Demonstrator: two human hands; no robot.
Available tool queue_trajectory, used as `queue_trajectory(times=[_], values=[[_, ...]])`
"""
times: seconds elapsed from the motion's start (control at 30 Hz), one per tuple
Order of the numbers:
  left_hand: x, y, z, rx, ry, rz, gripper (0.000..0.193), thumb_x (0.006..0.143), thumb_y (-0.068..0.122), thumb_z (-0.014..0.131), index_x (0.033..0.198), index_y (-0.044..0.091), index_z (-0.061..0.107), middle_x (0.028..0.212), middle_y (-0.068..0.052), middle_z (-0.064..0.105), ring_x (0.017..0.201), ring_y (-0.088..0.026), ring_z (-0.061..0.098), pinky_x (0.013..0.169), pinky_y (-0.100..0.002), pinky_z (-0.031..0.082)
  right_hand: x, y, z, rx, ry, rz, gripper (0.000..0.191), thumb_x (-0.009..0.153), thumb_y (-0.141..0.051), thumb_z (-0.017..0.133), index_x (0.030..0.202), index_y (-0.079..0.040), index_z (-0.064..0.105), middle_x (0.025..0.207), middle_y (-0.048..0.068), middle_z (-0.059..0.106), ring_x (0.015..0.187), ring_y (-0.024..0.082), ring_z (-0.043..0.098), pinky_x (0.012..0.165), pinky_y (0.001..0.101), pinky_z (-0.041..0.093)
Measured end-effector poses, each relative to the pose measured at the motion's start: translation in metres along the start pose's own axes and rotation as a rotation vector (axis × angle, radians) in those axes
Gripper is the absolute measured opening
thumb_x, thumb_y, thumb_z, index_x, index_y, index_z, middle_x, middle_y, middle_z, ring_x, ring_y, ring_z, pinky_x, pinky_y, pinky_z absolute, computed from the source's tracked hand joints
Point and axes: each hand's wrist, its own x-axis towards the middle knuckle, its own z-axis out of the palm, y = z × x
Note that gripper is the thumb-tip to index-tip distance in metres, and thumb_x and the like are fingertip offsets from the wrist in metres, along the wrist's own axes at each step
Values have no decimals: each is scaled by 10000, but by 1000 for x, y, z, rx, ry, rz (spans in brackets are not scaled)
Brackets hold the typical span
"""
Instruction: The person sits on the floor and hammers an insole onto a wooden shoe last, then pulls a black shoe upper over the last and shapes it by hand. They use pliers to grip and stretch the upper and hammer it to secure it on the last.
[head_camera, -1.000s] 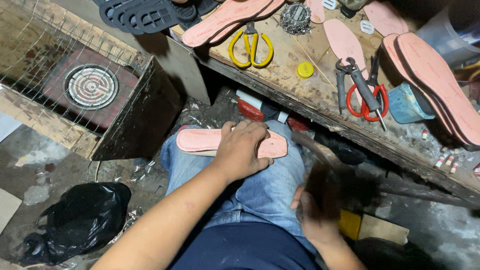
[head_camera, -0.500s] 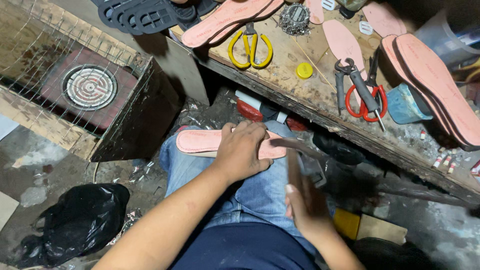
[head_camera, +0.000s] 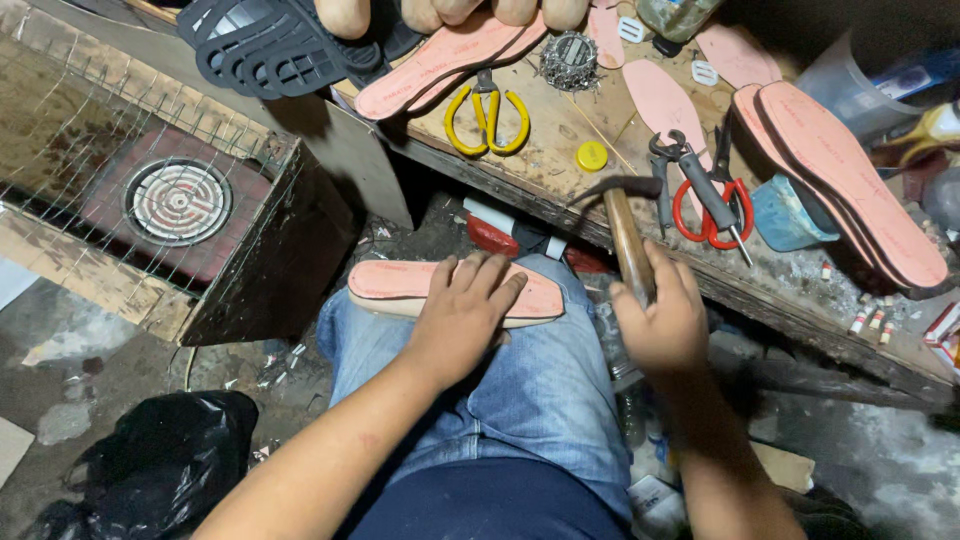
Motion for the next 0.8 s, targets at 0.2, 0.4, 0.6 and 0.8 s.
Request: queue_trajectory(times=[0.2,0.4,0.6,0.8], values=[[-10,-12,-8,-114,111,-18,564,711,159,791,1240,79,612,1322,-115,629,1255,-325,567,1094,-465,417,38,5,15,-253,120,-177,620,855,-198,753,1428,-26,589,1124,255,565,1034,459,597,878,527,498],[-33,-26,-61,-672,92,-170,550,757,241,822,1237,51,631,1145,-116,698,1104,-312,646,958,-404,510,33,12,26,-286,131,-111,611,840,-208,758,1403,-31,601,1214,244,547,1060,454,603,885,535,499],[-80,-22,-80,-1468,32,-506,535,777,199,764,1252,23,593,1059,-43,689,987,-135,642,886,-308,532,19,-14,27,-360,137,-226,693,796,-212,824,1412,1,589,1217,258,534,1096,470,584,929,532,497],[-121,-23,-71,-1532,34,-524,540,793,200,768,1265,18,576,1074,-50,684,991,-136,644,893,-309,534,-34,-71,29,130,-12,-241,527,893,-163,785,1370,-31,605,1284,157,602,1044,242,621,941,350,528]])
